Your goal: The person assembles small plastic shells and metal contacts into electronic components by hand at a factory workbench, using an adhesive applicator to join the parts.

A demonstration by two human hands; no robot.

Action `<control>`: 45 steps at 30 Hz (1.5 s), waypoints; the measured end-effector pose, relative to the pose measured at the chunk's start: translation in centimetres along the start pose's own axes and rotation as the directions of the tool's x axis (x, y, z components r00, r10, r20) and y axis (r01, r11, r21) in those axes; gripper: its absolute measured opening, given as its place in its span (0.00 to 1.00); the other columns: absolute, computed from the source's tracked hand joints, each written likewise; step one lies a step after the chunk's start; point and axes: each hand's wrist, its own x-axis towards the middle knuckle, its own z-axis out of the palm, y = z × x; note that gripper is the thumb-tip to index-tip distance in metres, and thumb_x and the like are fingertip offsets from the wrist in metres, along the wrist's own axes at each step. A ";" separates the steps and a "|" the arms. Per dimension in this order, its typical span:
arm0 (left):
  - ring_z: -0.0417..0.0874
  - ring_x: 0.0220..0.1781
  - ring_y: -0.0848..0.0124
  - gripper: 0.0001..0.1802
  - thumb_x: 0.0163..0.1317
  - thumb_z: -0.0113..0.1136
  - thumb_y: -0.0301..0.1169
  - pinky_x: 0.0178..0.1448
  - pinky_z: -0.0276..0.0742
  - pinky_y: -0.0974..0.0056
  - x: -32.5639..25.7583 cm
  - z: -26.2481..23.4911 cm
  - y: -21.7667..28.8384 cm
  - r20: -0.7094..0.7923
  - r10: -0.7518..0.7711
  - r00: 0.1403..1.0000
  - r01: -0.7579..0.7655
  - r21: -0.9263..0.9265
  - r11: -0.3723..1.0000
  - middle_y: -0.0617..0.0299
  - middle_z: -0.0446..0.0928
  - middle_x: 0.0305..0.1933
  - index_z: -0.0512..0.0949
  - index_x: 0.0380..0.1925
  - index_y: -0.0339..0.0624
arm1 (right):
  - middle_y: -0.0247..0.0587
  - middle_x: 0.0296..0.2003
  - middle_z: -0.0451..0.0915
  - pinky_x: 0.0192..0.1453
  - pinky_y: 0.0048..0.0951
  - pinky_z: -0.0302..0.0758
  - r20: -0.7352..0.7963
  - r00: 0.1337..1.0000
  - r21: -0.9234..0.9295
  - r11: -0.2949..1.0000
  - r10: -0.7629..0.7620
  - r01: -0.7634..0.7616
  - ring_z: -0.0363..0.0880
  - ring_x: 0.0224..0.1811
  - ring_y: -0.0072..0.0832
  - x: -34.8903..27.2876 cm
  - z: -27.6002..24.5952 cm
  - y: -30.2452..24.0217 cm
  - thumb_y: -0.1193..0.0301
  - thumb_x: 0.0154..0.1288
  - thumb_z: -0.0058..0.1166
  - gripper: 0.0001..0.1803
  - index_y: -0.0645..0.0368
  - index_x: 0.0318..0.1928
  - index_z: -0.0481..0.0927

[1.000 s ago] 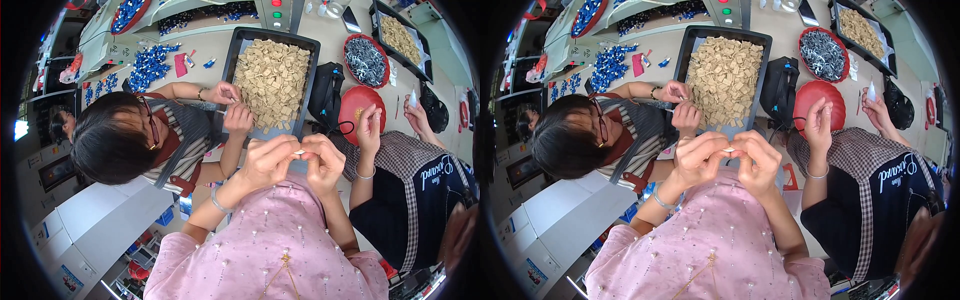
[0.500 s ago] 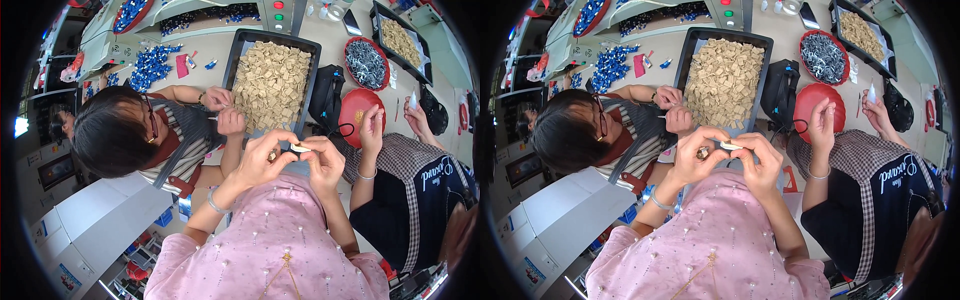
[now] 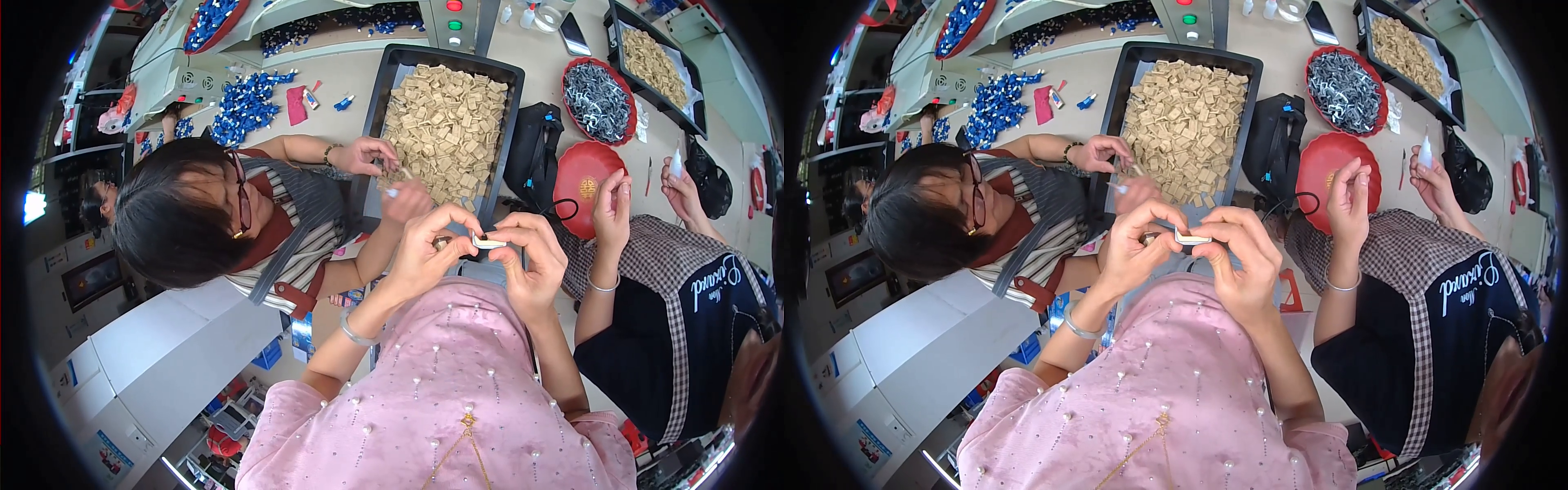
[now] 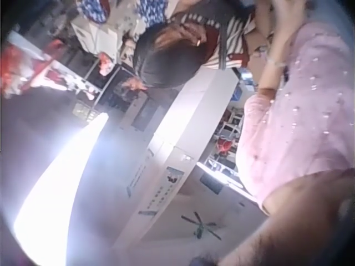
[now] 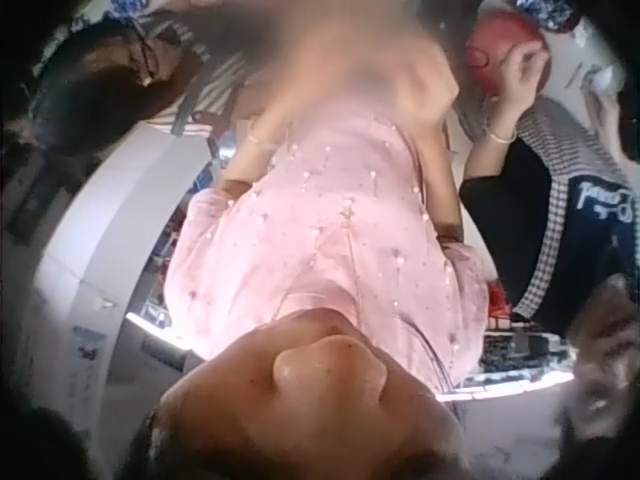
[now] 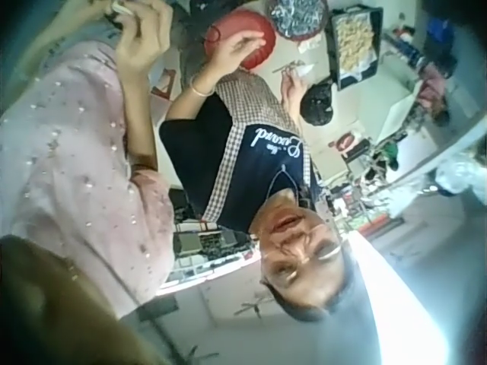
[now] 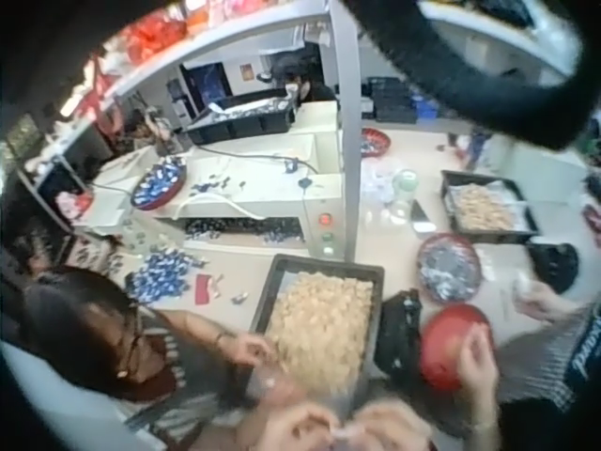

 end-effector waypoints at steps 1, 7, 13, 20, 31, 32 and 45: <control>0.80 0.36 0.77 0.07 0.57 0.59 0.18 0.36 0.77 0.73 0.0 -0.1 -0.1 -0.001 0.000 1.000 0.000 -0.001 1.000 0.60 0.76 0.36 0.75 0.36 0.32 | 0.43 0.34 0.77 0.35 0.25 0.74 0.010 1.000 -0.024 1.000 -0.014 0.014 0.77 0.33 0.29 0.1 0.0 -0.2 0.81 0.50 0.61 0.06 0.65 0.32 0.81; 0.81 0.33 0.73 0.07 0.58 0.60 0.23 0.35 0.76 0.71 0.7 -1.0 0.3 0.130 0.222 0.966 -0.242 0.172 0.955 0.58 0.76 0.36 0.74 0.34 0.31 | 0.42 0.33 0.77 0.34 0.27 0.74 0.051 0.999 -0.040 0.999 0.003 -0.001 0.76 0.32 0.29 0.3 -0.1 -0.5 0.82 0.48 0.62 0.07 0.65 0.32 0.81; 0.79 0.28 0.63 0.09 0.55 0.61 0.30 0.30 0.74 0.64 1.1 -1.5 2.4 0.306 0.441 0.843 -0.530 0.612 0.588 0.60 0.76 0.38 0.76 0.34 0.38 | 0.43 0.31 0.76 0.33 0.28 0.73 0.071 0.996 -0.074 0.996 -0.046 0.051 0.75 0.31 0.32 0.3 -0.2 -0.3 0.82 0.46 0.63 0.08 0.65 0.31 0.80; 0.78 0.23 0.65 0.09 0.52 0.64 0.31 0.24 0.73 0.66 0.9 -1.6 3.4 0.341 0.401 0.851 -0.515 0.694 0.504 0.64 0.77 0.35 0.76 0.28 0.39 | 0.45 0.30 0.77 0.35 0.31 0.74 0.061 0.995 -0.084 0.993 -0.079 0.084 0.77 0.32 0.36 0.6 0.1 -0.4 0.82 0.45 0.62 0.08 0.67 0.29 0.78; 0.78 0.20 0.70 0.10 0.41 0.56 0.18 0.20 0.71 0.66 0.7 -0.6 1.9 0.326 0.536 0.779 -0.590 0.671 0.449 0.64 0.77 0.36 0.74 0.27 0.40 | 0.48 0.27 0.77 0.32 0.31 0.74 -0.003 0.989 -0.039 0.988 -0.150 0.150 0.77 0.30 0.40 0.3 1.4 -0.7 0.91 0.33 0.48 0.13 0.70 0.26 0.75; 0.78 0.19 0.70 0.09 0.41 0.56 0.18 0.20 0.70 0.67 0.7 -0.3 1.5 0.277 0.573 0.771 -0.587 0.659 0.471 0.63 0.77 0.35 0.75 0.26 0.39 | 0.48 0.27 0.77 0.31 0.31 0.74 -0.025 0.990 -0.026 0.990 -0.140 0.139 0.77 0.29 0.39 0.2 1.5 -0.7 0.92 0.33 0.47 0.13 0.70 0.26 0.75; 0.78 0.18 0.69 0.10 0.41 0.54 0.17 0.19 0.72 0.68 0.3 1.1 -0.3 0.114 0.621 0.776 -0.532 0.648 0.545 0.60 0.77 0.31 0.77 0.28 0.35 | 0.47 0.28 0.77 0.30 0.28 0.74 -0.052 0.988 0.006 0.990 -0.144 0.144 0.76 0.29 0.37 -0.5 1.5 0.3 0.92 0.33 0.45 0.14 0.71 0.26 0.75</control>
